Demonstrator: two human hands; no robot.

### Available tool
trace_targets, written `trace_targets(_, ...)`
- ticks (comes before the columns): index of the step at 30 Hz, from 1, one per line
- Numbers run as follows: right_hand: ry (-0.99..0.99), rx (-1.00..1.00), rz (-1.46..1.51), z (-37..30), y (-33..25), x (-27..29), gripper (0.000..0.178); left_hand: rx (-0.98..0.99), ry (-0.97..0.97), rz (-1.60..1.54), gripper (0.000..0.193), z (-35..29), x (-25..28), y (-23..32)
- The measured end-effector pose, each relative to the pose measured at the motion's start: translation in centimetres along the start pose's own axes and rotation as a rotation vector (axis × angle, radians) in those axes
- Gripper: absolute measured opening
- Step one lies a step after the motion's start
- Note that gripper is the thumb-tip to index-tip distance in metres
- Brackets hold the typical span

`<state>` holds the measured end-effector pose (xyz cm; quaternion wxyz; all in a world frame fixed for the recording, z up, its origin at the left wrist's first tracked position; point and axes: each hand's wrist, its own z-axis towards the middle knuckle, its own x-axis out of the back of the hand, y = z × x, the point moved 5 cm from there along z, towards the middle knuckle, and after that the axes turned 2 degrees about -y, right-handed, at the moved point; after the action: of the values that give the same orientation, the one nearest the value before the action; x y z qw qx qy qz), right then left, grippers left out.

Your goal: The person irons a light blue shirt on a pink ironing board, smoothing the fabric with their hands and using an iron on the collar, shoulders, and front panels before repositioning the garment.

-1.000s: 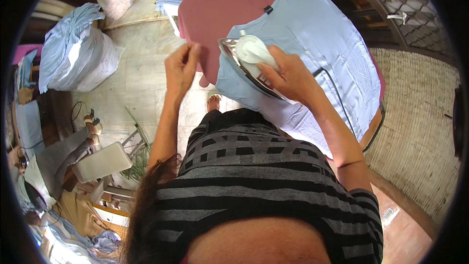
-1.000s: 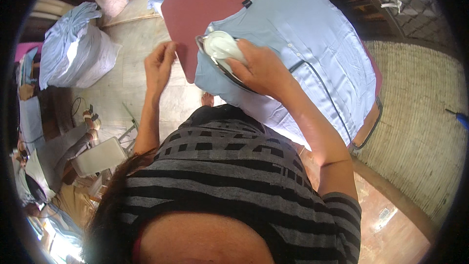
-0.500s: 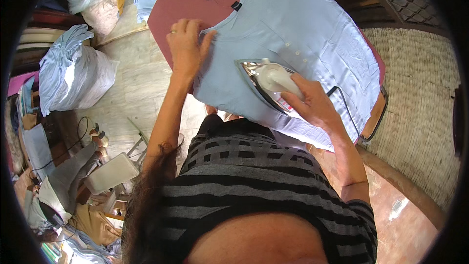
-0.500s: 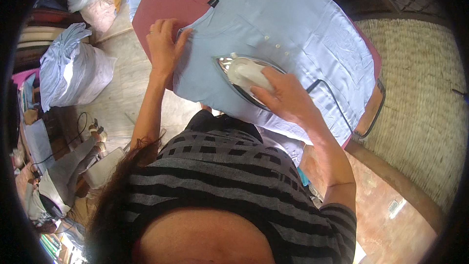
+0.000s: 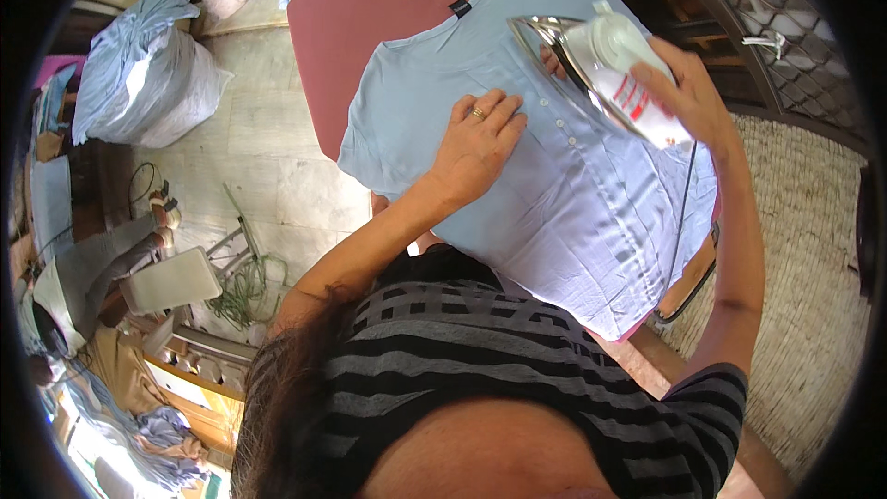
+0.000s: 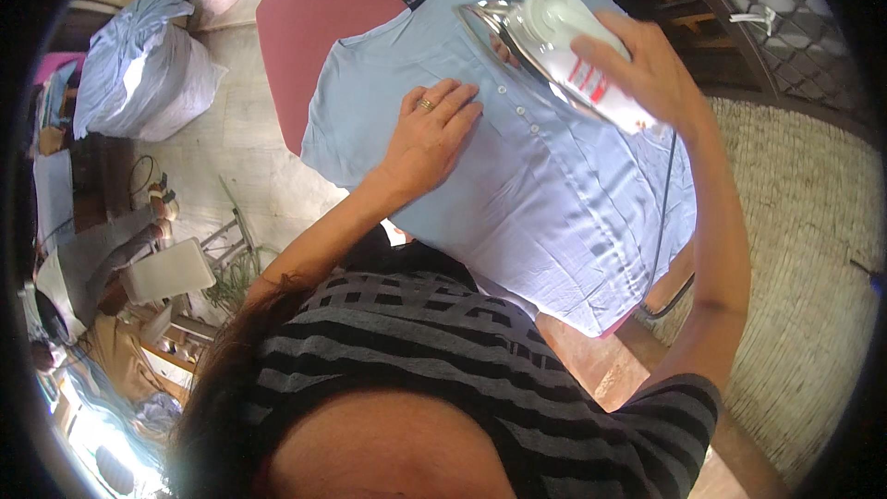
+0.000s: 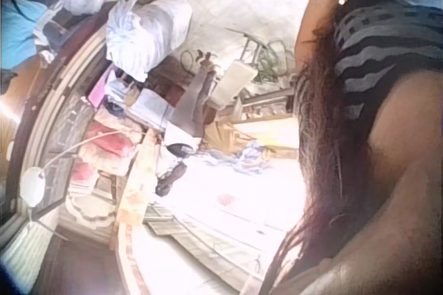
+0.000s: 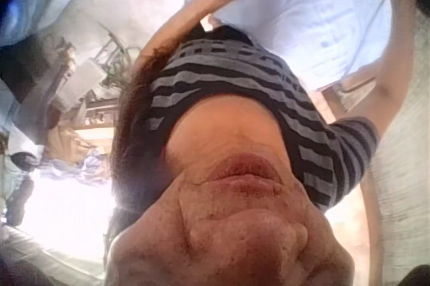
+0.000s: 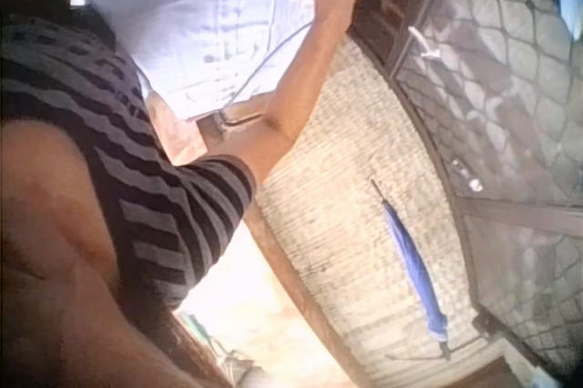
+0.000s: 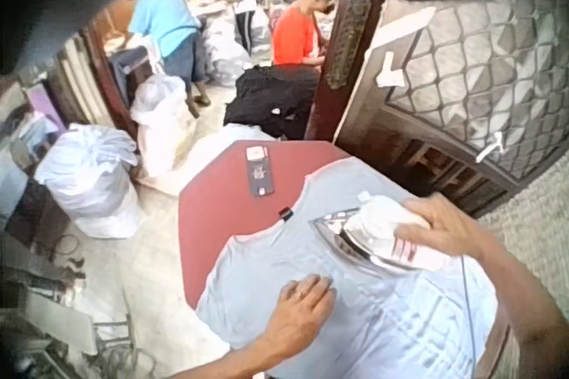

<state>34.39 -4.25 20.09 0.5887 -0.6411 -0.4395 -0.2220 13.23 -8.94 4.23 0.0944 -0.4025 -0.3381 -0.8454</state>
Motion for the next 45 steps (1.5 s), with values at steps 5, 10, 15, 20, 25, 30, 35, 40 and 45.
trace_targets(5, -0.14, 0.318, -0.134, 6.7, -0.4, -0.6, 0.042, 0.047, 0.006, 0.009, 0.042, -0.4, -1.0, 0.9)
trace_targets(10, -0.281, 0.43, -0.218, 9.4, -0.9, -3.2, 0.037, 0.096, 0.034, -0.024, 0.041, -0.7, -1.3, 1.3)
trace_targets(15, -0.26, 0.497, -0.242, 10.0, -1.8, -5.1, 0.04, 0.153, 0.163, -0.136, 0.037, -1.8, 1.3, 0.5)
trace_targets(20, -0.229, 0.494, -0.253, 8.8, -1.7, -4.7, 0.043, 0.446, 0.454, 0.294, 0.024, -2.3, 8.0, -7.1)
trace_targets(25, -0.22, 0.371, -0.149, 7.8, -2.1, -5.4, 0.043, 0.573, 0.362, 0.258, 0.027, -1.3, 7.5, -11.3)
trace_targets(30, -0.12, 0.243, -0.245, 8.8, -4.3, -7.2, 0.046, 0.653, 0.444, -0.033, 0.021, -1.5, 7.7, -12.7)
trace_targets(35, 0.014, 0.287, -0.244, 9.8, -6.4, -8.7, 0.05, 0.65, 0.428, -0.144, 0.022, -2.1, 8.7, -13.2)
trace_targets(40, -0.009, 0.267, -0.266, 10.3, -7.4, -9.4, 0.047, 0.755, 0.282, -0.122, 0.027, -4.2, 9.3, -11.9)
trace_targets(45, 0.019, 0.294, -0.269, 11.4, -9.0, -10.7, 0.048, 0.766, 0.336, 0.067, 0.028, -5.7, 9.7, -12.0)
